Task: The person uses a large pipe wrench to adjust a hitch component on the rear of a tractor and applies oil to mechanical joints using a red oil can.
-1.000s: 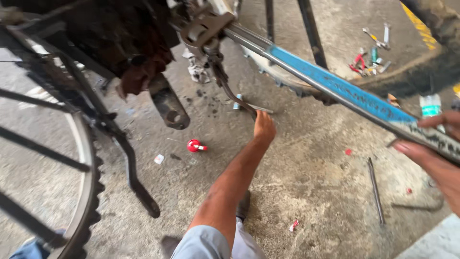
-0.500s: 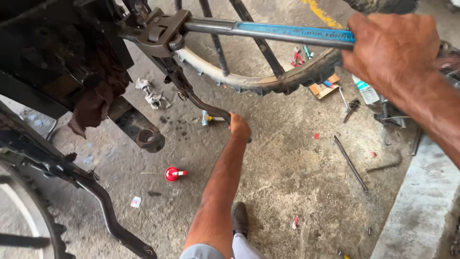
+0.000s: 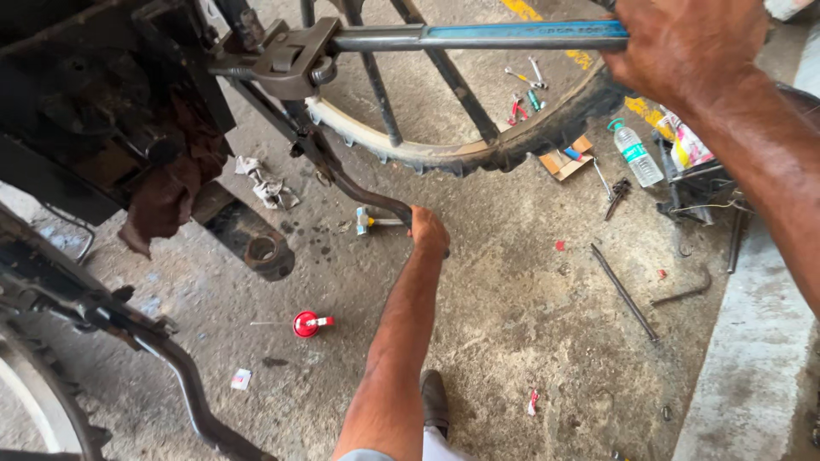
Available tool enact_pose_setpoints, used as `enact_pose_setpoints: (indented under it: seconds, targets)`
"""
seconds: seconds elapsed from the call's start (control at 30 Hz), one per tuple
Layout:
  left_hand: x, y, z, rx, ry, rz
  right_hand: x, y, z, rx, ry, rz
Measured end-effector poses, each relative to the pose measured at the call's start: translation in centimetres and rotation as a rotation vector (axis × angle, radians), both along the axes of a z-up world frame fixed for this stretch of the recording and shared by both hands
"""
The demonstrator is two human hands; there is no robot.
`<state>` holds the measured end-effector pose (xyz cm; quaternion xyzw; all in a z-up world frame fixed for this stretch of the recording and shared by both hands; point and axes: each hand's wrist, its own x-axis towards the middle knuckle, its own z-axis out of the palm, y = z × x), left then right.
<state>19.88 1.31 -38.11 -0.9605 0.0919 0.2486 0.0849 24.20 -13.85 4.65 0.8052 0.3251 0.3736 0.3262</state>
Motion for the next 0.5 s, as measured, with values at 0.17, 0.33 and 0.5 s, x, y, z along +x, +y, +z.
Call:
enact_pose_setpoints:
  seconds: [0.17, 0.33, 0.5]
  targets:
    - [0.6, -0.8, -0.8, -0.006, 0.008, 0.004, 3.7, -1.5, -0.6, 0.025, -0.020, 0.233]
    - [1.1, -0.8, -2.0, -0.006, 0.034, 0.016, 10.8, -2.7, -2.3, 0.064, 0.076, 0.249]
    - [1.9, -1.6, -2.4, -0.012, 0.086, 0.031, 17.2, -2.2, -3.0, 0.107, 0.030, 0.478]
